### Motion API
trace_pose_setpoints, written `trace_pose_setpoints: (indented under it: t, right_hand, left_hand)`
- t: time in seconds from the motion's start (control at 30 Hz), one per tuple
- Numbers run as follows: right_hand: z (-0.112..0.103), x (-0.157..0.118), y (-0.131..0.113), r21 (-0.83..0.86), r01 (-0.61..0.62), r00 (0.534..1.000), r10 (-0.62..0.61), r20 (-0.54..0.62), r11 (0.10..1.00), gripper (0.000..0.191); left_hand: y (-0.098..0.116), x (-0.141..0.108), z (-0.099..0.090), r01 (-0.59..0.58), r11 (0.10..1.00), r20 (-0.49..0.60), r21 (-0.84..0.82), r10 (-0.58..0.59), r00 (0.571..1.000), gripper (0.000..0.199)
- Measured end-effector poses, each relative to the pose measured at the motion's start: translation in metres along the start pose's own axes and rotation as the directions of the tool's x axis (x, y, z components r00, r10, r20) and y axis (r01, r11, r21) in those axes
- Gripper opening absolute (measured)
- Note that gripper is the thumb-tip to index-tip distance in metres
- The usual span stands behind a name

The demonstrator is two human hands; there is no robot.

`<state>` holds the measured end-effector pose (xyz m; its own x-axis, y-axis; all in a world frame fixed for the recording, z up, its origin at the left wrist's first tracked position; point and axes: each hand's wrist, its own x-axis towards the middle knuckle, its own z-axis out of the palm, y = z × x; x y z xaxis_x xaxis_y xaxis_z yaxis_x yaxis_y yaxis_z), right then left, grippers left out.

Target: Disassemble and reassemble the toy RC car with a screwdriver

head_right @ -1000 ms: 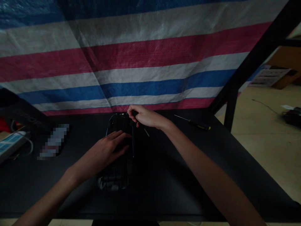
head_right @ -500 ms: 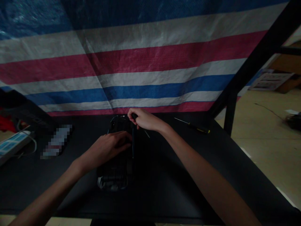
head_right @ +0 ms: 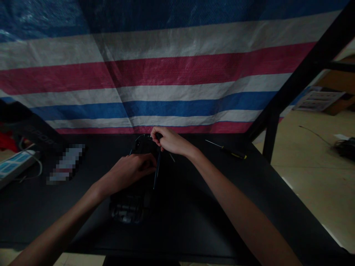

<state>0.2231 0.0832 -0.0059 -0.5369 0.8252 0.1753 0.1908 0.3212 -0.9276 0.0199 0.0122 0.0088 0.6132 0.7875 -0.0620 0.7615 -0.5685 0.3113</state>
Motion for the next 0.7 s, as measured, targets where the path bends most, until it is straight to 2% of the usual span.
trace_pose_setpoints:
  t: [0.2,0.33,0.57,0.7]
  right_hand:
    - [0.003,0.000,0.007,-0.049,-0.031,0.999,0.032,0.023,0.998,0.029]
    - [0.004,0.000,0.011,-0.081,-0.042,0.998,0.045,0.035,0.996,0.029]
    - [0.005,0.000,0.006,-0.126,-0.024,0.998,0.030,0.047,0.992,0.027]
    - [0.004,0.000,0.005,-0.144,-0.014,0.999,0.020,0.042,0.989,0.027]
  left_hand:
    - [0.000,0.005,-0.003,-0.016,1.000,0.033,0.011,0.015,0.999,0.018]
    - [0.001,0.011,-0.010,-0.035,0.999,0.103,0.038,0.031,0.994,0.019]
    - [0.012,0.030,-0.025,-0.154,0.963,0.274,0.222,0.090,0.957,0.020]
    - [0.015,0.035,-0.028,-0.177,0.950,0.283,0.259,0.101,0.954,0.017]
